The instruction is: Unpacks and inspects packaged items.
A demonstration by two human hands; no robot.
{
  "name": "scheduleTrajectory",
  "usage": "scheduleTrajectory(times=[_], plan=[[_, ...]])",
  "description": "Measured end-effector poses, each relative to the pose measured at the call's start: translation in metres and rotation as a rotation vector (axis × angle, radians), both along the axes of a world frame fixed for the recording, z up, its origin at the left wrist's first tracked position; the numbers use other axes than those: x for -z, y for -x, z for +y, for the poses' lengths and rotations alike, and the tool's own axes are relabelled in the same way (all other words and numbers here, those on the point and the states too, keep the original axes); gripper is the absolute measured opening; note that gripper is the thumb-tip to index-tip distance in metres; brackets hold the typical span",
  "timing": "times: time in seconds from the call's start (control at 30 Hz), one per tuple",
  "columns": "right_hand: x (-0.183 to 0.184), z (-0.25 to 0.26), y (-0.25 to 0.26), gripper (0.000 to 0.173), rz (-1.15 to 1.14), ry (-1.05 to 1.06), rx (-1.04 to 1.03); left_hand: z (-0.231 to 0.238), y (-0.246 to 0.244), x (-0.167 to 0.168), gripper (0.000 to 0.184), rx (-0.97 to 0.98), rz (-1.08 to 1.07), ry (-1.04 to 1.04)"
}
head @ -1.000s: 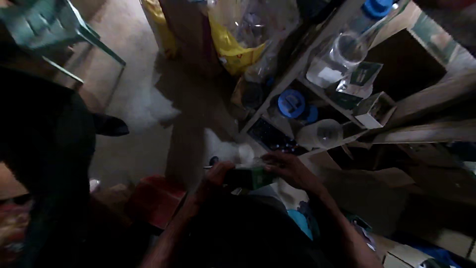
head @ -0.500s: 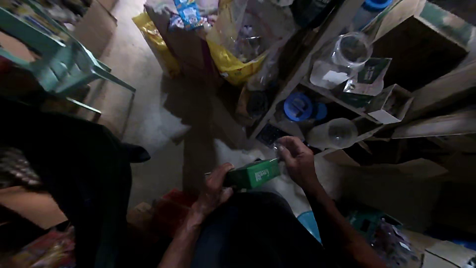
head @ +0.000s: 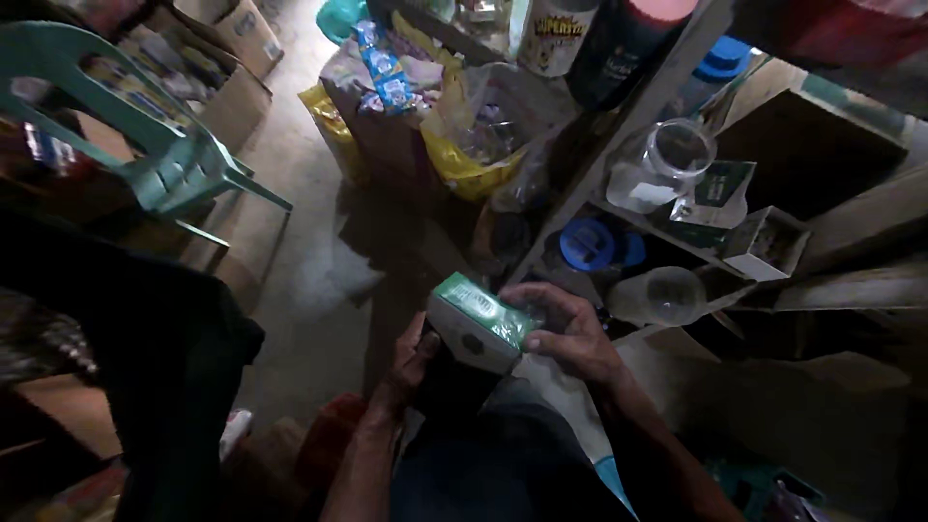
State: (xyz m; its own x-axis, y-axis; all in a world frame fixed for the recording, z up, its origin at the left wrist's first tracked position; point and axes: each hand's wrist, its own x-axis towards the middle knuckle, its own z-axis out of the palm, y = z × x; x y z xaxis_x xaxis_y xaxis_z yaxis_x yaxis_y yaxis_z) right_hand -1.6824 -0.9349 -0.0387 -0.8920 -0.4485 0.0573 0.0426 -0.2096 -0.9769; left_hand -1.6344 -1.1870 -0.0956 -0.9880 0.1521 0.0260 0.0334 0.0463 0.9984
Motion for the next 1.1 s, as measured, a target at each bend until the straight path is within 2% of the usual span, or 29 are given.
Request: scheduleTrajectory(times=[0.07, 0.13, 0.27, 0.43, 0.53, 0.6, 0.7, 0.8, 0.9, 0.97, 1.1], plan=[[-0.003, -0.006, 0.004, 0.032, 0.005, -0.001, 0.101, 0.007, 0.006, 0.000, 0.081, -0.018, -0.039, 0.006], [-0.004, -0.007, 0.009, 0.024, 0.021, 0.002, 0.156, 0.014, 0.010, 0.003, 0.077, -0.024, -0.067, -0.040], [0.000, -0.009, 0.013, 0.019, 0.019, -0.010, 0.255, 0.022, 0.017, 0.001, 0.054, -0.010, -0.129, -0.095], [0.010, -0.010, 0.016, 0.018, 0.015, -0.206, 0.389, 0.023, 0.013, 0.002, 0.046, -0.065, -0.311, -0.041], [0.020, -0.002, 0.021, 0.014, 0.104, -0.344, 0.385, 0.016, 0.009, 0.012, 0.050, -0.039, -0.380, -0.051], [0.017, 0.005, 0.023, 0.014, 0.115, -0.459, 0.365, 0.011, 0.005, 0.012, 0.066, -0.004, -0.423, 0.026], [-0.002, 0.020, 0.018, 0.027, 0.066, -0.742, 0.290, 0.005, -0.014, 0.003, 0.093, 0.082, -0.466, 0.165], [-0.011, 0.032, 0.008, 0.023, 0.176, -0.941, 0.242, 0.001, -0.033, 0.002, 0.094, 0.067, -0.506, 0.183], [-0.025, 0.021, -0.009, 0.027, 0.101, -1.075, -0.025, -0.005, -0.040, 0.006, 0.096, 0.005, -0.589, 0.220], [-0.030, 0.007, -0.015, 0.028, 0.072, -1.044, -0.225, -0.004, -0.034, 0.003, 0.094, -0.015, -0.577, 0.267], [-0.030, -0.015, -0.014, 0.026, 0.140, -0.780, -0.507, 0.000, -0.018, 0.000, 0.092, 0.067, -0.434, 0.459]])
